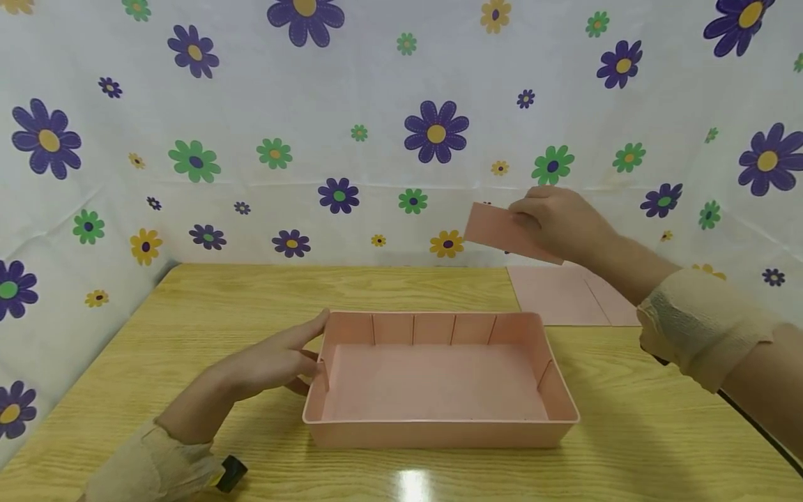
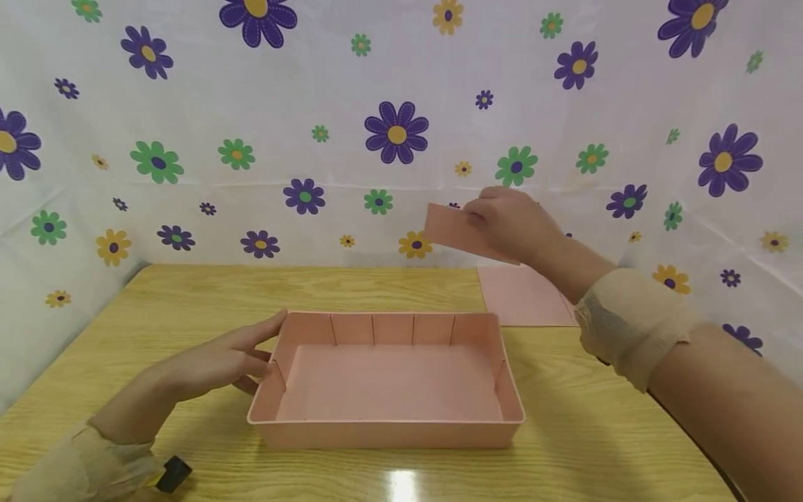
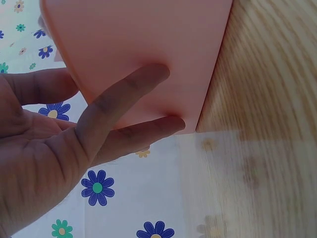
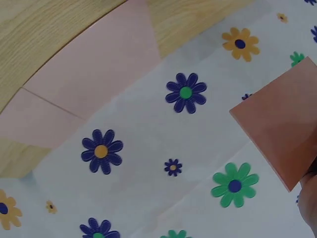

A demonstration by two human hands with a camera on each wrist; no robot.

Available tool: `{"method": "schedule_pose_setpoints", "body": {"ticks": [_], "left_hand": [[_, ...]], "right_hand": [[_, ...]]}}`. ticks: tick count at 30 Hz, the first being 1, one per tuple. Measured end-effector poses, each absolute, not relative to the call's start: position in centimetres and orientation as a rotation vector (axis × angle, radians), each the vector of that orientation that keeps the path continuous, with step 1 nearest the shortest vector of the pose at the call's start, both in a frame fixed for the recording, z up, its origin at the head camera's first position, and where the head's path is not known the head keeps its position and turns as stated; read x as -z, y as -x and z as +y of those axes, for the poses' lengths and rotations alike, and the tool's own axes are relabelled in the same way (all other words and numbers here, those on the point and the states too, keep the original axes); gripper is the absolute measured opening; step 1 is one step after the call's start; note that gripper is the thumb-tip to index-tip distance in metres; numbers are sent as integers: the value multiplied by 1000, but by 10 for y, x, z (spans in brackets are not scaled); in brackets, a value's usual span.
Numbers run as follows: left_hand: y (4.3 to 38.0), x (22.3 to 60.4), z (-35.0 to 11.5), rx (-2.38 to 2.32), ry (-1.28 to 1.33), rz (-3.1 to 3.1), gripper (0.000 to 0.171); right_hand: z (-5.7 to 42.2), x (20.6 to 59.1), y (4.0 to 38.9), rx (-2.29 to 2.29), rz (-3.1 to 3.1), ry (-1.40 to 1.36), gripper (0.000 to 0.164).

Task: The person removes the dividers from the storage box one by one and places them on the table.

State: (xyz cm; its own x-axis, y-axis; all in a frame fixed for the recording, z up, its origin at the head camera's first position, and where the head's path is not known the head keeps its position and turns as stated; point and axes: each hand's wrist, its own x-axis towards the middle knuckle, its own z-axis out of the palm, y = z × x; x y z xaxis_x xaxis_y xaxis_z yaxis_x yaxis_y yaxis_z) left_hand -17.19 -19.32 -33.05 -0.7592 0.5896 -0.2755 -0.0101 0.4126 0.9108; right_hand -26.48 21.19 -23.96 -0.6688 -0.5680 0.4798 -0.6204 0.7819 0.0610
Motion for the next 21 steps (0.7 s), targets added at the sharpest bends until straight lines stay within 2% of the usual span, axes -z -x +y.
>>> {"method": "schedule_pose_setpoints", "body": {"ticks": [11, 21], "left_hand": [[171, 329, -191, -1376, -508, 2072, 80], [171, 329, -192, -1366, -463, 2071, 83]], "right_hand": [[300, 258, 271, -60, -2725, -454, 26], [377, 295, 271, -61, -3002, -96, 28]]}}
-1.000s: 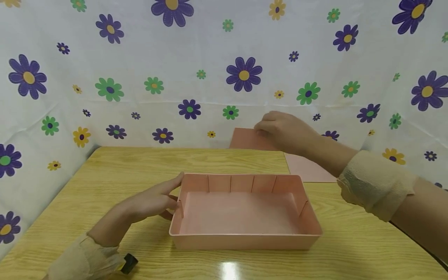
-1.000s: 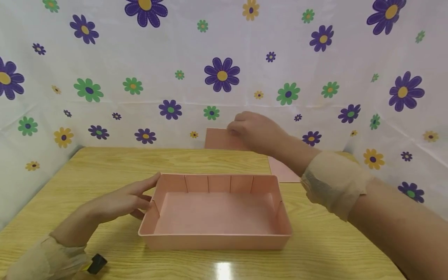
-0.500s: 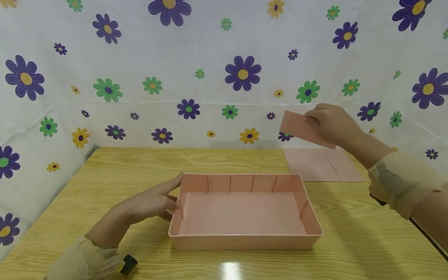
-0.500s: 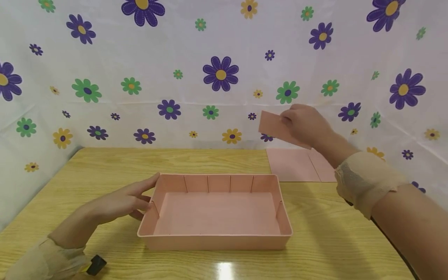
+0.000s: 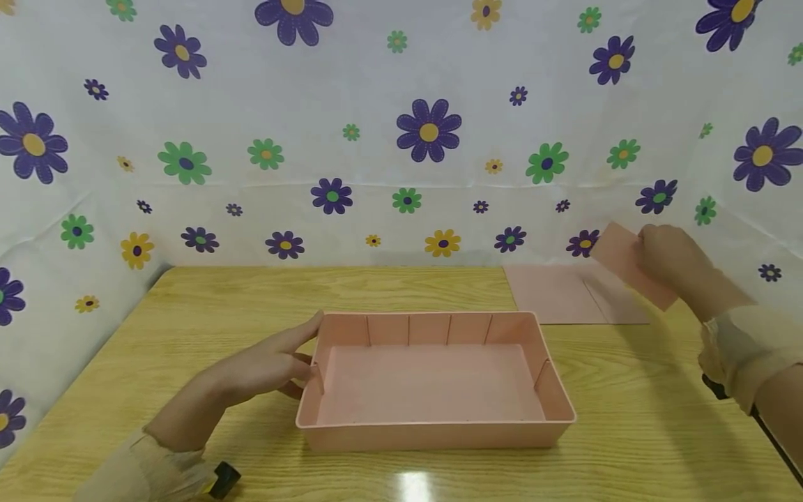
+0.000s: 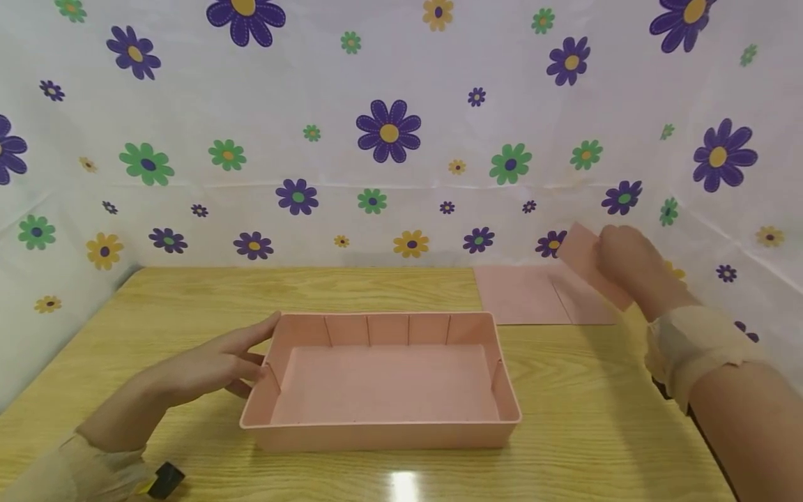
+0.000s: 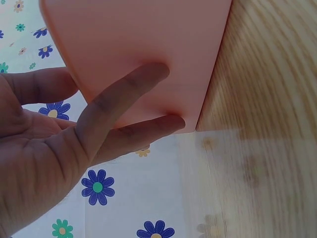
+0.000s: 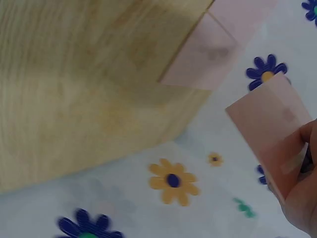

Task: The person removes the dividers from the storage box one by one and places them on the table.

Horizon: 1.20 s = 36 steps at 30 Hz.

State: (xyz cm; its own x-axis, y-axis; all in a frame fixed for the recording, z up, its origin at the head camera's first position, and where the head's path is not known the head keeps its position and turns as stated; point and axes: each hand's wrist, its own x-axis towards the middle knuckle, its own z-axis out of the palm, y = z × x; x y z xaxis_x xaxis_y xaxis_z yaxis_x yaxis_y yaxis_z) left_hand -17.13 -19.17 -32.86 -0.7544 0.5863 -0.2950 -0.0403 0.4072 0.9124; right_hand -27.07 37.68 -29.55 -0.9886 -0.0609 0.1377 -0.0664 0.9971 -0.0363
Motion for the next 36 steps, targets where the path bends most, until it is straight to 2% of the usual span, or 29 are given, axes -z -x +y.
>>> {"method": "schedule_pose_setpoints", "body": {"ticks": [9, 14, 21, 27, 36], "left_hand": [[172, 328, -189, -1372, -458, 2079, 83], [174, 327, -188, -1375, -475, 2057, 83], [172, 328, -193, -1380, -461, 2050, 84], [168, 331, -194, -1379, -455, 2056, 83], [172, 330, -193, -1364, -453, 2059, 83]], "right_hand": [[430, 331, 261, -204, -3129, 156, 21], [440, 340, 259, -221, -3060, 179, 28], [437, 351, 269, -449, -2970, 409, 36], [441, 357, 274, -465, -2922, 339, 40], [451, 368, 271, -503, -3061, 372, 52]]}}
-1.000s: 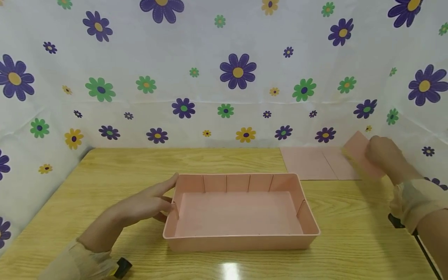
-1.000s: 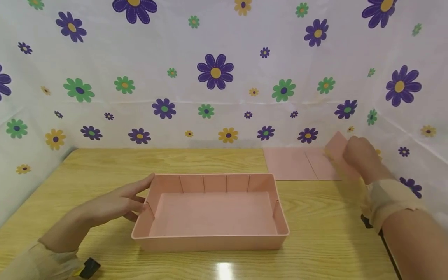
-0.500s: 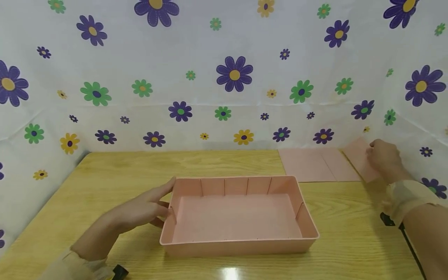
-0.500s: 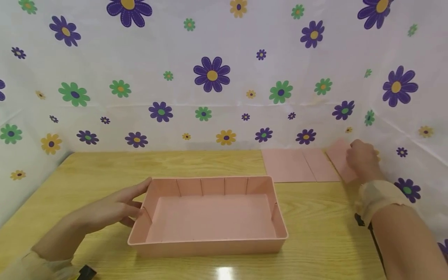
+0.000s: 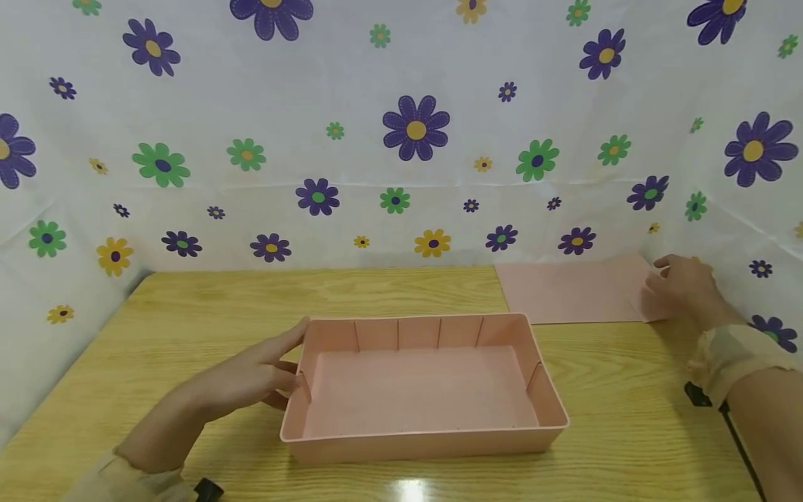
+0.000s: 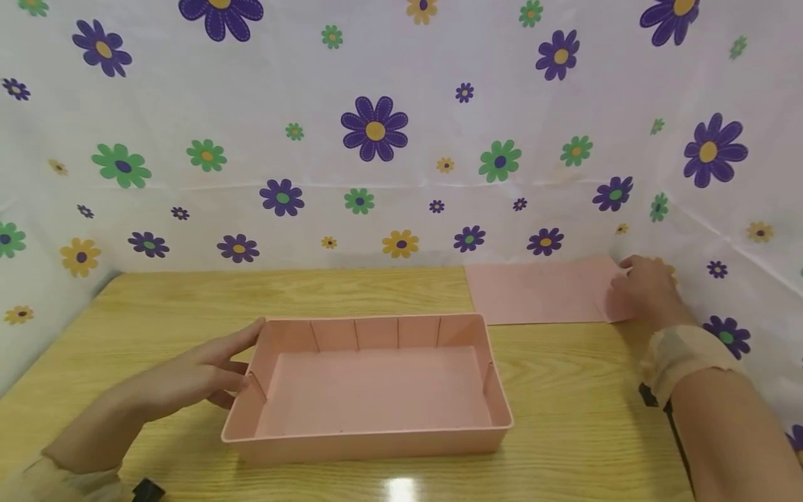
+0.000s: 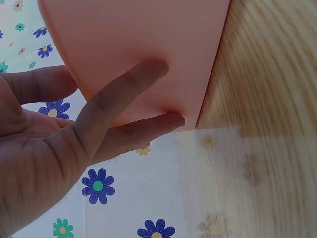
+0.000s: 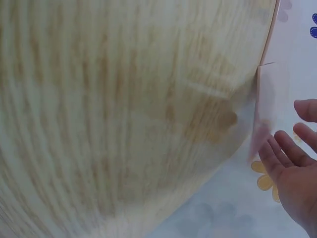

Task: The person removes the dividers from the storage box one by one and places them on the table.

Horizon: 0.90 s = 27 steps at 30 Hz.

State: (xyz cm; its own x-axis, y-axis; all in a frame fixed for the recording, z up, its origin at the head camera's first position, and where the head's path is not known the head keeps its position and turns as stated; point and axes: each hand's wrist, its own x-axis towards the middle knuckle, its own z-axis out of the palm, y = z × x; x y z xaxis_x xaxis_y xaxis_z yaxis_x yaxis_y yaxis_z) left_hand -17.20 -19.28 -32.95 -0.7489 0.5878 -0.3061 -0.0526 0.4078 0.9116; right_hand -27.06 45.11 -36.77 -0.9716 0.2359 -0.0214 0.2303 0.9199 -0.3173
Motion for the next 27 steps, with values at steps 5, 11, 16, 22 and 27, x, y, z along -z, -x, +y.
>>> {"method": "schedule_pose_setpoints", "body": {"ticks": [5, 11, 16, 22, 27], "left_hand": [[173, 331, -191, -1375, -458, 2043, 84], [172, 330, -191, -1367, -436, 2064, 84], [171, 328, -191, -1353, -428, 2083, 84], [171, 328, -191, -1356, -462, 2076, 84], [172, 330, -190, -1363, -458, 2074, 83]], "right_hand": [[455, 376, 271, -470, -3181, 181, 52], [447, 379, 274, -356, -3231, 0, 41], [444, 382, 278, -252, -3204, -27, 39], [446, 385, 280, -202, -3195, -22, 40], [447, 384, 280, -216, -3176, 21, 43]]}}
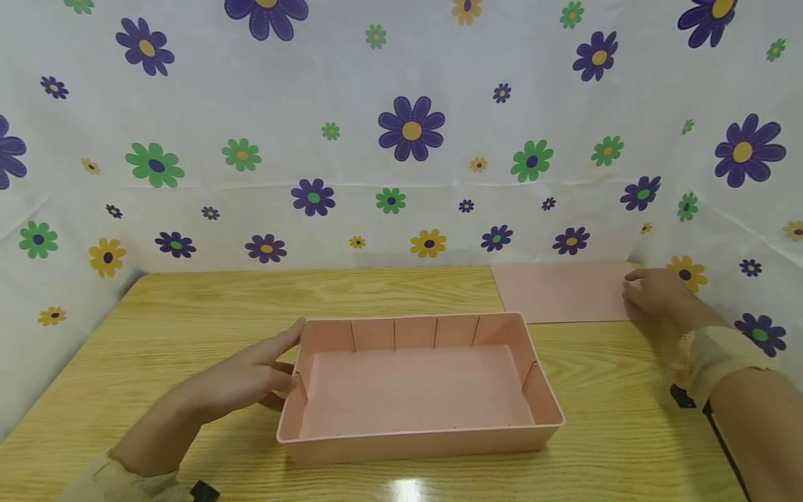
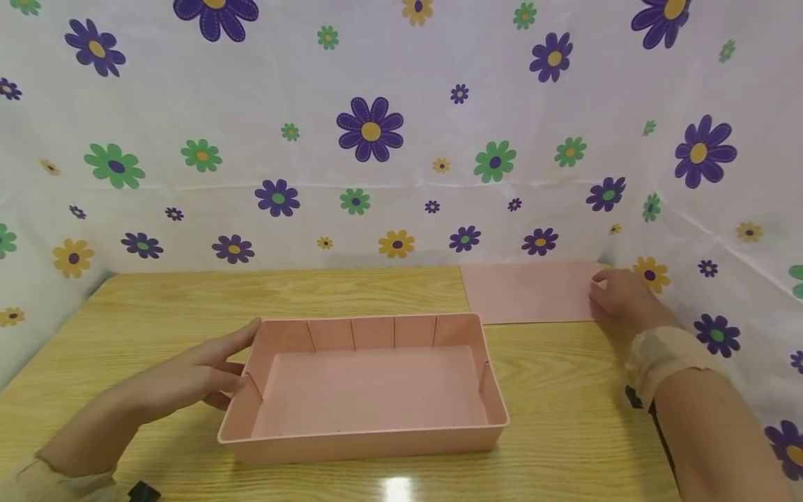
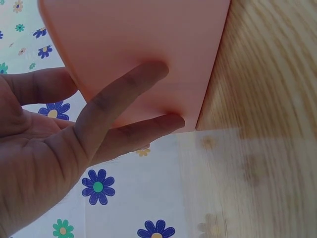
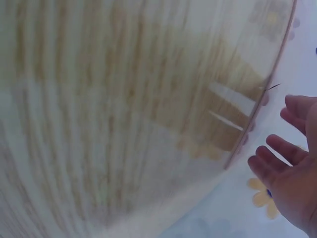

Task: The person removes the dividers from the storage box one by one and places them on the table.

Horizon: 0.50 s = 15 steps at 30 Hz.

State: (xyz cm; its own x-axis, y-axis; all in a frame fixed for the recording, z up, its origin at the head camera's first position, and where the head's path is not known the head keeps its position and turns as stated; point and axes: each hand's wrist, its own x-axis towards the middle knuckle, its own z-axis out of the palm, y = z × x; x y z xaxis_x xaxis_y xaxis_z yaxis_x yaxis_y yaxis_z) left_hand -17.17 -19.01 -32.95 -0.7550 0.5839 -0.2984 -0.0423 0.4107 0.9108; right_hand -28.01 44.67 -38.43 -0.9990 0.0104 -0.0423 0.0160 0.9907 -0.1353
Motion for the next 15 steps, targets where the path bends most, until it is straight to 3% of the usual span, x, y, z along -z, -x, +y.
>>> {"method": "schedule_pose_setpoints", "body": {"ticks": [4, 9, 15], "left_hand": [[172, 331, -190, -1374, -461, 2061, 81], [171, 332, -190, -1384, -472, 2042, 80], [172, 330, -191, -1384, -470, 2055, 82]], "right_hand": [[426, 371, 276, 246, 3167, 87, 39], [366, 343, 258, 349, 3242, 333, 30], [302, 321, 224, 726, 3283, 386, 30]]}}
